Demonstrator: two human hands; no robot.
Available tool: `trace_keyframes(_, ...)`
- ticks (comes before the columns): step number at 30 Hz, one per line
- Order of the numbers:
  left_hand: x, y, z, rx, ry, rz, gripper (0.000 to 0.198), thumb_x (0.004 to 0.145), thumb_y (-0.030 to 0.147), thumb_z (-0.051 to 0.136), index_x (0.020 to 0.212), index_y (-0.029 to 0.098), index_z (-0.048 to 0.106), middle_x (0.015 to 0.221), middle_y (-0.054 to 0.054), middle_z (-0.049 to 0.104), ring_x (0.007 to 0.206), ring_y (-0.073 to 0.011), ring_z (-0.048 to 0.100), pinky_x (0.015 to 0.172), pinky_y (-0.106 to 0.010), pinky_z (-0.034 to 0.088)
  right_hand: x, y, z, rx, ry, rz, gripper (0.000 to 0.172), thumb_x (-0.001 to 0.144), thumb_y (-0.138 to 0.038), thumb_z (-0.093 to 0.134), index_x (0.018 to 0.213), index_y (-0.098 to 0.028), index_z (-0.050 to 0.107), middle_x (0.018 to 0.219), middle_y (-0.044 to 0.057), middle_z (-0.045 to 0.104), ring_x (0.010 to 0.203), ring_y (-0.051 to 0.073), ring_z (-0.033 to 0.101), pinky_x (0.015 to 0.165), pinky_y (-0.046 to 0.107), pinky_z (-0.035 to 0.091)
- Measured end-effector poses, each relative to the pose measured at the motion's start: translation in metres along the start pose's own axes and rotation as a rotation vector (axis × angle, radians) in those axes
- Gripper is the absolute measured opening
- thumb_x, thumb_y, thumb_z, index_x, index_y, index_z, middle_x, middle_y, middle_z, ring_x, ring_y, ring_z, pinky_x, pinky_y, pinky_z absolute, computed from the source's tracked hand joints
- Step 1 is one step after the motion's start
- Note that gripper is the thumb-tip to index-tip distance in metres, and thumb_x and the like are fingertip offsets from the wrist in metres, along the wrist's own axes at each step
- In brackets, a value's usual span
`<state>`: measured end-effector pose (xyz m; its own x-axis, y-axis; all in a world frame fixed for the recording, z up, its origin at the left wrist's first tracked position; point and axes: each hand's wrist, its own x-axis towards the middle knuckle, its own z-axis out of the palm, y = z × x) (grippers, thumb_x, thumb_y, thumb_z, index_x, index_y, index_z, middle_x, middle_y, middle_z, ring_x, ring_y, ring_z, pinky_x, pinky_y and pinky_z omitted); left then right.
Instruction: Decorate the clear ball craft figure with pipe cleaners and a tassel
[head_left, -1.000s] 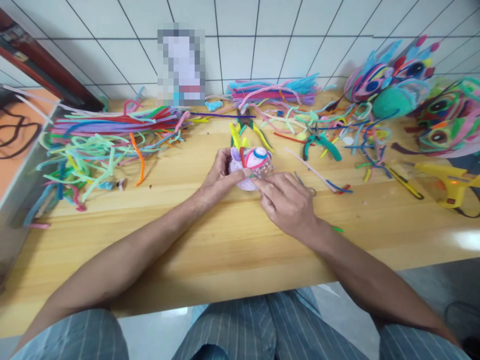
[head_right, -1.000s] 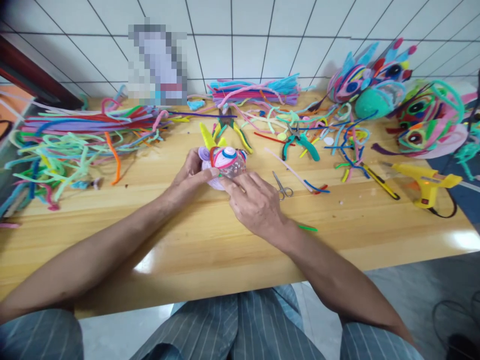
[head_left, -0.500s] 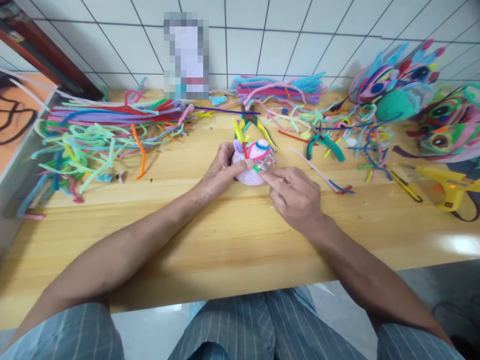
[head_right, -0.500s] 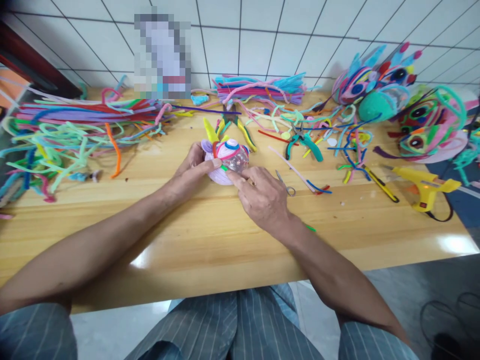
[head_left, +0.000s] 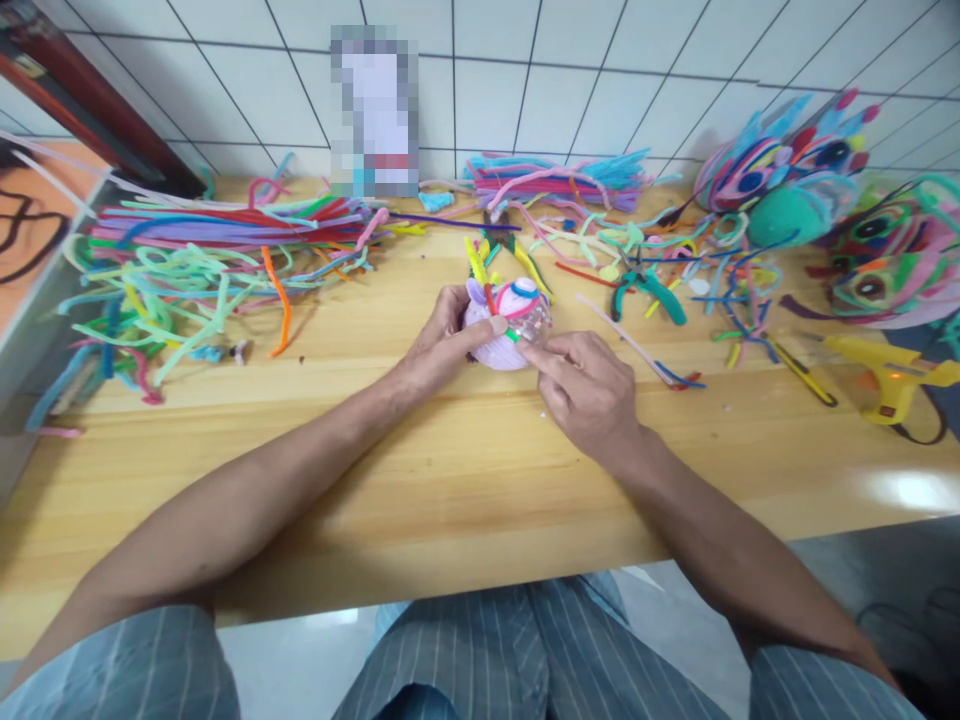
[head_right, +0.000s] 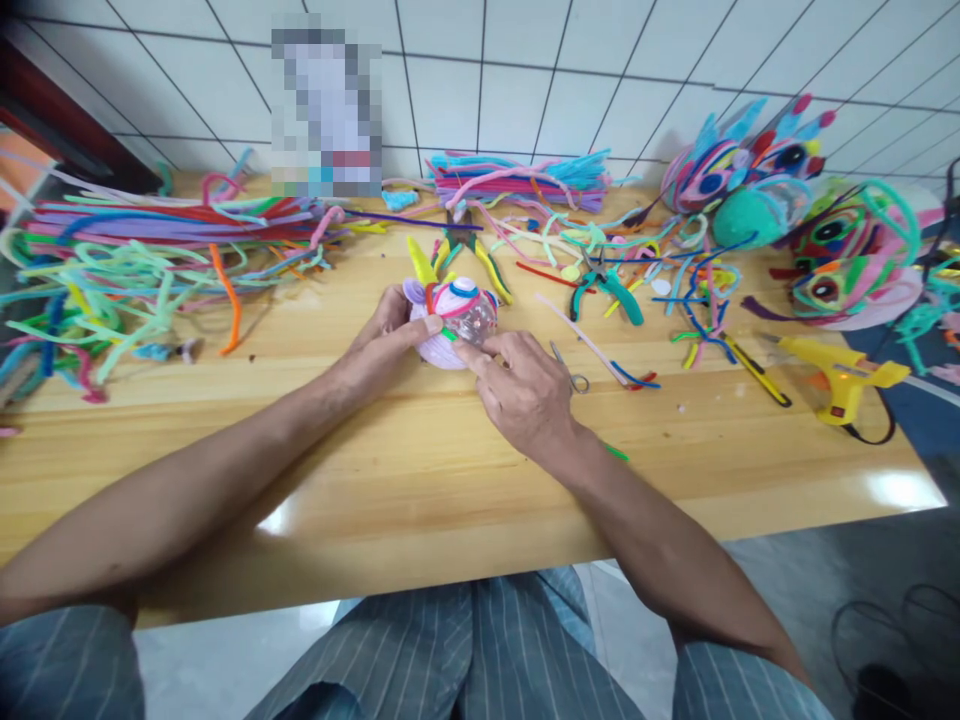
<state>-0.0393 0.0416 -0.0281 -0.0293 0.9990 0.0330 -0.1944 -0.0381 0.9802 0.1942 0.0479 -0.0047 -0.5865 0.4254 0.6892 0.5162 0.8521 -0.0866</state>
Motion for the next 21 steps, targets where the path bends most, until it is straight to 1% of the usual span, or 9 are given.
trace_keyframes(5, -0.001, -0.001, -0.002, -0.027, -0.005, -0.004, 0.055, 0.090, 0.072, 0.081, 0.119, 0.029, 0.061, 0.122, -0.002, 0.070, 0.125, -0.0276, 0.066, 0.103, -0.041, 0.056, -0.002, 0.000, 0.001, 0.046, -0.012, 0.026, 0.053, 0.100, -0.002, 0.060, 0.139, -0.031, 0.083, 0.101, 0.006, 0.077, 0.093, 0.020, 0.069, 0.082, 0.034, 0.058)
trace_keyframes(7, -0.001, -0.001, -0.001, -0.026, 0.001, -0.004, 0.058, 0.088, 0.071, 0.085, 0.120, 0.029, 0.061, 0.123, -0.002, 0.071, 0.126, -0.0281, 0.067, 0.103, -0.042, 0.056, -0.003, 0.000, 0.001, 0.056, -0.031, 0.044, 0.054, 0.100, -0.003, 0.061, 0.140, -0.032, 0.083, 0.101, 0.006, 0.077, 0.093, 0.020, 0.069, 0.083, 0.034, 0.058)
trace_keyframes(9, 0.000, -0.001, 0.001, -0.019, 0.011, 0.008, 0.062, 0.083, 0.065, 0.092, 0.121, 0.029, 0.059, 0.125, -0.002, 0.072, 0.126, -0.0276, 0.067, 0.104, -0.041, 0.056, -0.002, 0.000, 0.001, 0.047, -0.042, 0.052, 0.055, 0.100, -0.002, 0.061, 0.139, -0.033, 0.083, 0.100, 0.006, 0.077, 0.093, 0.020, 0.069, 0.083, 0.033, 0.058)
trace_keyframes(12, 0.001, -0.003, 0.001, -0.005, 0.028, 0.027, 0.065, 0.079, 0.060, 0.097, 0.122, 0.028, 0.059, 0.127, -0.002, 0.072, 0.122, -0.0260, 0.068, 0.103, -0.039, 0.057, 0.000, -0.002, 0.000, 0.027, -0.028, 0.040, 0.054, 0.101, -0.001, 0.059, 0.137, -0.033, 0.083, 0.099, 0.005, 0.078, 0.092, 0.019, 0.069, 0.082, 0.032, 0.057)
trace_keyframes(14, 0.001, -0.005, 0.001, -0.001, 0.029, 0.035, 0.064, 0.082, 0.064, 0.094, 0.122, 0.028, 0.060, 0.128, -0.003, 0.072, 0.123, -0.0260, 0.068, 0.103, -0.040, 0.057, 0.000, -0.002, 0.001, 0.031, -0.002, 0.026, 0.052, 0.101, -0.001, 0.059, 0.137, -0.031, 0.084, 0.099, 0.005, 0.078, 0.092, 0.019, 0.069, 0.080, 0.032, 0.057)
trace_keyframes(17, -0.001, -0.009, 0.001, 0.005, 0.023, 0.052, 0.065, 0.086, 0.074, 0.086, 0.125, 0.029, 0.059, 0.134, -0.004, 0.070, 0.129, -0.0275, 0.066, 0.109, -0.042, 0.056, 0.000, -0.002, 0.001, 0.044, -0.006, 0.038, 0.051, 0.101, -0.002, 0.060, 0.135, -0.031, 0.084, 0.100, 0.005, 0.078, 0.093, 0.019, 0.069, 0.081, 0.032, 0.057)
trace_keyframes(19, -0.002, -0.011, 0.002, 0.040, 0.029, 0.065, 0.073, 0.083, 0.076, 0.088, 0.129, 0.029, 0.056, 0.140, -0.006, 0.068, 0.135, -0.0289, 0.064, 0.113, -0.043, 0.054, -0.001, -0.001, 0.002, 0.045, -0.019, 0.055, 0.051, 0.100, -0.003, 0.061, 0.135, -0.032, 0.084, 0.099, 0.005, 0.077, 0.093, 0.020, 0.069, 0.082, 0.033, 0.057)
trace_keyframes(21, -0.003, -0.010, 0.005, 0.091, 0.042, 0.072, 0.081, 0.078, 0.072, 0.094, 0.132, 0.027, 0.053, 0.143, -0.008, 0.066, 0.137, -0.0299, 0.063, 0.116, -0.044, 0.053, -0.002, 0.000, 0.004, 0.050, -0.025, 0.065, 0.052, 0.100, -0.003, 0.061, 0.136, -0.033, 0.084, 0.100, 0.005, 0.077, 0.093, 0.020, 0.069, 0.082, 0.033, 0.057)
